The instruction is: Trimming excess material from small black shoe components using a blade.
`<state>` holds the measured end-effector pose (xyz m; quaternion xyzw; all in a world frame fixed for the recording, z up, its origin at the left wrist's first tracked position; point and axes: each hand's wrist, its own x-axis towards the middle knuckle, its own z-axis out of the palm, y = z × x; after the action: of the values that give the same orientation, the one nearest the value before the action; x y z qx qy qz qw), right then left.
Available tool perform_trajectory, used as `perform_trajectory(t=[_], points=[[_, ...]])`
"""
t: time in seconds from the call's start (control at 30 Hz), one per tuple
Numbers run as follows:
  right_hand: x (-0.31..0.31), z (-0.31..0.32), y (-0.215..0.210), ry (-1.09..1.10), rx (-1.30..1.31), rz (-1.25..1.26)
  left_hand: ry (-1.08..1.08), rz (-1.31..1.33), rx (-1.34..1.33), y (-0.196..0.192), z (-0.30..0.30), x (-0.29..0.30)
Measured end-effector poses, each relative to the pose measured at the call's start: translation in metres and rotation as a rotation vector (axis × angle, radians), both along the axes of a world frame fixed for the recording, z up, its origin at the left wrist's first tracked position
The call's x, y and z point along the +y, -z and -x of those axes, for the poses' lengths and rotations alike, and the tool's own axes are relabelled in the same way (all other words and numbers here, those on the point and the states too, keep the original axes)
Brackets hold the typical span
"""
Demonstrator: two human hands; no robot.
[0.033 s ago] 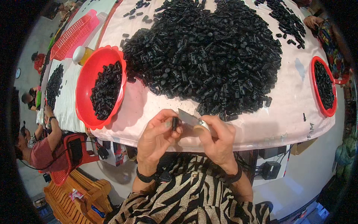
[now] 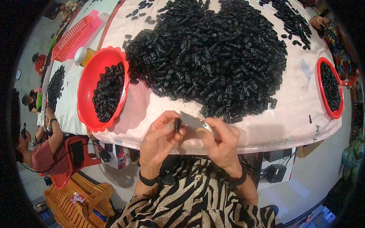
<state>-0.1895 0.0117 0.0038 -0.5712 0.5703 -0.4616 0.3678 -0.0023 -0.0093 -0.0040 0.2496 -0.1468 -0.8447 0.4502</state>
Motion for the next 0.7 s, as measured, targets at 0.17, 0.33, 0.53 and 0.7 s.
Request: perform_trajectory(t=[0.17, 0.33, 0.53, 0.7], points=[[-0.0043, -0.0069, 0.0108, -0.052, 0.164, 0.364, -0.06, -0.032, 0.038, -0.0011, 0.0022, 0.0013], [-0.0063, -0.0071, 0.0119, -0.105, 0.219, 0.436, -0.121, -0.06, -0.046, -0.0066, 0.0086, 0.0032], [-0.0054, -0.0063, 0.0121, -0.129, 0.22, 0.407, -0.109, -0.031, -0.098, -0.0057, 0.0085, 0.0035], [-0.0065, -0.0065, 0.013, -0.112, 0.219, 0.421, -0.051, -0.01, -0.003, -0.0029, 0.0054, 0.0022]])
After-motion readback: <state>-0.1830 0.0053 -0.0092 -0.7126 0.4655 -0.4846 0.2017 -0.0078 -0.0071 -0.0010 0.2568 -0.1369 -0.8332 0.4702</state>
